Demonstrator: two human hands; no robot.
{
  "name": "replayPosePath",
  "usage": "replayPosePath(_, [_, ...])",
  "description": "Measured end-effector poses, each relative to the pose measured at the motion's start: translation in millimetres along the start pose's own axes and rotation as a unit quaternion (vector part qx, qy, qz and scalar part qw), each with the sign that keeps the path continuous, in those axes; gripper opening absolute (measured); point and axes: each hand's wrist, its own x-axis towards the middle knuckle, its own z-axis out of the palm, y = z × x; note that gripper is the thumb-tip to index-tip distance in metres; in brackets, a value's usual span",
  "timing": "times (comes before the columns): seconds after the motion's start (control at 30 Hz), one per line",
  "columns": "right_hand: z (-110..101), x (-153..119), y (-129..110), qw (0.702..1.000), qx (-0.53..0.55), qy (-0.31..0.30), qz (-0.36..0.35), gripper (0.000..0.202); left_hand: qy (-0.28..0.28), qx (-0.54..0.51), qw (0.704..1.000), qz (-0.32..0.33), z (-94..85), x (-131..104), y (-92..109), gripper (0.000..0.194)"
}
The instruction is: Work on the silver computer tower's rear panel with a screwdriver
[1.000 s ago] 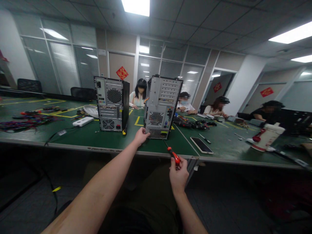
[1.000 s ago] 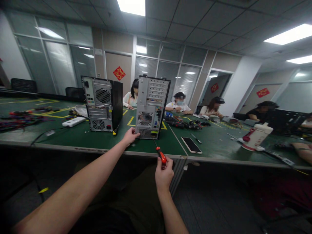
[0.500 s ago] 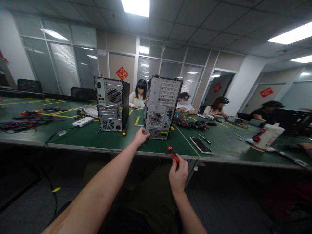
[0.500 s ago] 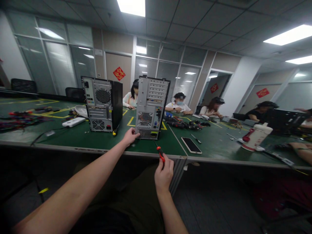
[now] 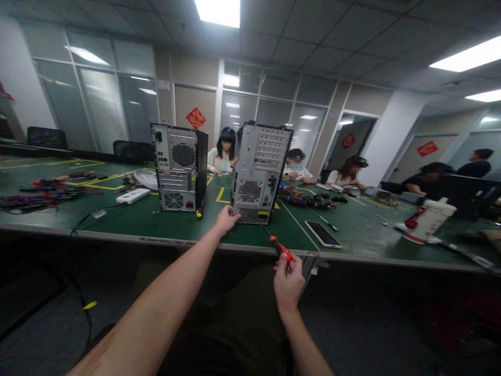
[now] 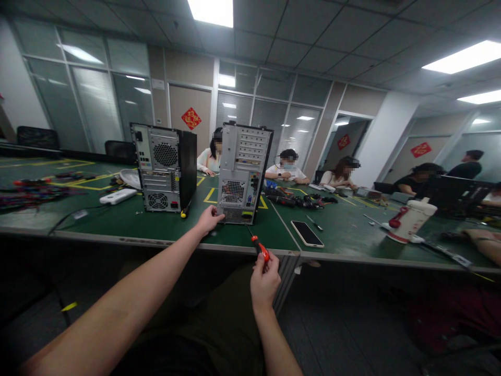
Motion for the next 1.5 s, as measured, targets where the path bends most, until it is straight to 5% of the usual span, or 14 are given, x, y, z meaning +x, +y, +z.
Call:
replayPosePath(0.13, [0.5,0.1,1.2,1.000,-0.011,0.006,-0.021,0.054,-0.005,-0.013,1.000,0.000,-1.0,-1.8,2.8,0.022])
replayPosePath(0.3, [1.6,0.7,0.3,0.982,-0.079,0.029,-0.168,0.046,-0.011,-0.011,1.000,-0.008,-2.6,-3.3,4.6,0.022])
replayPosePath(0.4, [1.2,1.8,-0.9,0.975,-0.106,0.033,-0.194,0.043,-0.016,-0.010,1.000,-0.012,-2.8,-3.3,4.6,0.021])
replayPosePath(0.73, [1.9,-2.2,2.3,0.994,-0.069,0.026,-0.083,0.054,-0.017,-0.003,1.000,-0.010,-2.0,-0.1,-0.8,0.021])
replayPosePath(1.1, [0.4,1.4,-1.8,0.977,-0.097,0.030,-0.189,0.043,-0.011,-0.013,1.000,0.002,0.9,1.8,-4.4,0.022])
replayPosePath(1.33, [0.6,-1.4,-3.2,0.994,-0.072,0.037,-0.077,0.055,-0.010,-0.005,1.000,0.000,0.6,1.7,-4.3,0.023])
replayPosePath(1.5, [0.0,-1.4,-4.1,0.996,-0.058,0.034,-0.062,0.056,-0.009,-0.001,1.000,-0.012,-0.7,0.5,-1.1,0.022])
